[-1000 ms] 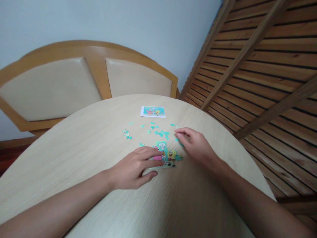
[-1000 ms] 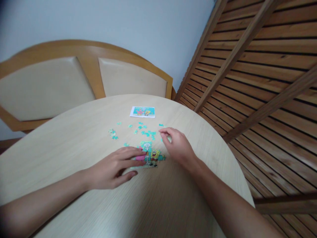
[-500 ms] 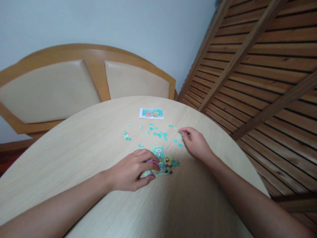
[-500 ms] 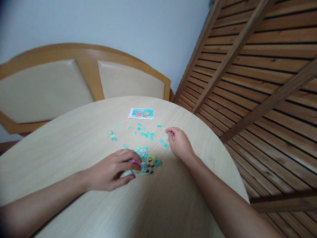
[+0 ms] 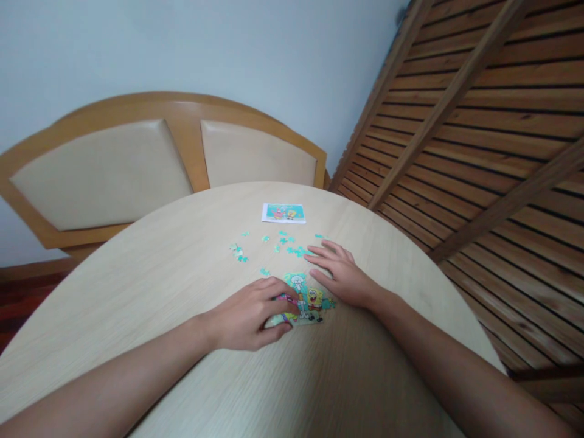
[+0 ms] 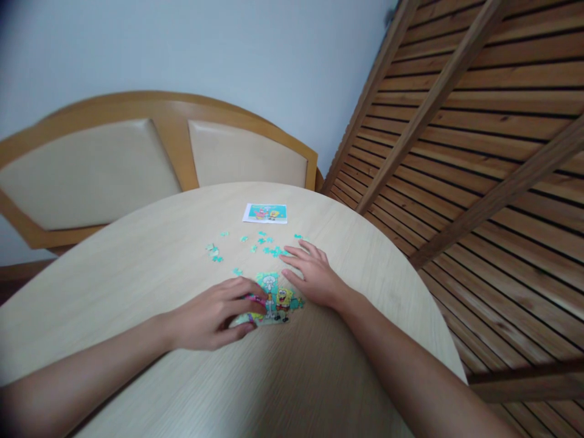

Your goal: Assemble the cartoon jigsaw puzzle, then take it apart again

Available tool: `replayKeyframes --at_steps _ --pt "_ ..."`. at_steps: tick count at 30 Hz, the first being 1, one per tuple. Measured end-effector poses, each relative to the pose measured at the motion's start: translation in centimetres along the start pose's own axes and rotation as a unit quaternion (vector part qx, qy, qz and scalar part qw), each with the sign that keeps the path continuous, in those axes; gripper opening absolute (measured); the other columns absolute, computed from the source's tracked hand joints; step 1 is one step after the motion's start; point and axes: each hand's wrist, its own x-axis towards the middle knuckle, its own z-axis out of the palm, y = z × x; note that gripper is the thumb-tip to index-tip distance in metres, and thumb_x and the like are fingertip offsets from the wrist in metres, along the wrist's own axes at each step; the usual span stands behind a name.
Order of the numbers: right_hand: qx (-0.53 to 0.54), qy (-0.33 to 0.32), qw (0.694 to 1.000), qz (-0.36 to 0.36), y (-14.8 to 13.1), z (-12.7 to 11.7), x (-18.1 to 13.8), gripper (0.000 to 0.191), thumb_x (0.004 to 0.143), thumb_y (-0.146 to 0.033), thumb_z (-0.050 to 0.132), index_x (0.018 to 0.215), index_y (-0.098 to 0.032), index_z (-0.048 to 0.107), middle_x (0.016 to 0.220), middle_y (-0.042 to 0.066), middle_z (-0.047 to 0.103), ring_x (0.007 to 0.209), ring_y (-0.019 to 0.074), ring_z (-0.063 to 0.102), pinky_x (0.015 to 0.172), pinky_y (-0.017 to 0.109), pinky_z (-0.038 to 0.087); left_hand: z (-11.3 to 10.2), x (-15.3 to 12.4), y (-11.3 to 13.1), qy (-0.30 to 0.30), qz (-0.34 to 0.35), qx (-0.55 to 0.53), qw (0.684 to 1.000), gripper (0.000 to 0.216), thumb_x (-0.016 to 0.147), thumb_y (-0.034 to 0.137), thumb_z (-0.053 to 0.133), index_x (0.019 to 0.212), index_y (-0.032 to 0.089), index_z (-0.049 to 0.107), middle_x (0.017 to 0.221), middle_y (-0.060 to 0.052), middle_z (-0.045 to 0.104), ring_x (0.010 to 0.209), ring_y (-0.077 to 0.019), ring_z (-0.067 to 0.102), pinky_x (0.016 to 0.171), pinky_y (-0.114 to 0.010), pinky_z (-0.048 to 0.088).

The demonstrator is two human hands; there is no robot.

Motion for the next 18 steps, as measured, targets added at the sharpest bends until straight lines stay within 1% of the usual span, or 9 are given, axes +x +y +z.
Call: replayKeyframes --at_steps 2,5,11,14,18 --pt "0.007 -0.015 1.0 -0.021 -0.2 -0.24 -0.04 0.042 0.1 -0.045 0.049 0.134 -0.025 0.063 0.15 0.007 0.053 0.145 0.0357 0.03 0.114 0.062 0.027 0.07 -0.01 -0.06 -0.002 0.0 0.002 1.0 0.024 0.092 0.025 0.061 0.115 0.02 0.066 0.119 -0.011 0.064 0.111 -0.0251 0.06 0.1 -0.041 0.048" --pt "0.022 -0.033 0.998 -0.047 -0.43 -0.45 -0.05 0.04 0.1 -0.045 0.05 0.132 -0.026 0.064 0.147 0.007 0.056 0.144 0.0342 0.033 0.114 0.061 0.027 0.2 -0.02 -0.08 0.0 0.001 0.002 1.0 0.024 0.092 0.025 0.061 0.115 0.02 0.066 0.118 -0.011 0.064 0.111 -0.0255 0.06 0.1 -0.041 0.048" --pt "0.033 -0.063 0.995 -0.07 -0.73 -0.58 0.02 0.035 0.103 -0.041 0.045 0.128 -0.031 0.068 0.145 0.005 0.058 0.143 0.0324 0.035 0.114 0.059 0.027 0.36 -0.08 -0.14 0.001 -0.004 0.006 1.0 0.024 0.092 0.027 0.061 0.115 0.02 0.066 0.119 -0.01 0.064 0.112 -0.025 0.06 0.101 -0.041 0.048" --pt "0.025 -0.067 0.994 -0.078 -0.69 -0.61 -0.03 0.035 0.104 -0.037 0.043 0.129 -0.032 0.067 0.146 0.004 0.057 0.143 0.032 0.035 0.114 0.059 0.029 0.35 -0.11 -0.11 -0.001 -0.005 0.007 1.0 0.025 0.093 0.027 0.06 0.117 0.021 0.066 0.119 -0.01 0.063 0.112 -0.0249 0.059 0.101 -0.041 0.048" --pt "0.008 -0.054 0.996 -0.073 -0.61 -0.57 -0.15 0.034 0.104 -0.032 0.044 0.128 -0.033 0.068 0.146 0.002 0.057 0.143 0.0316 0.036 0.113 0.058 0.031 0.26 -0.14 -0.06 0.0 -0.004 0.004 1.0 0.025 0.094 0.027 0.058 0.117 0.02 0.066 0.119 -0.011 0.064 0.112 -0.025 0.06 0.1 -0.041 0.049"
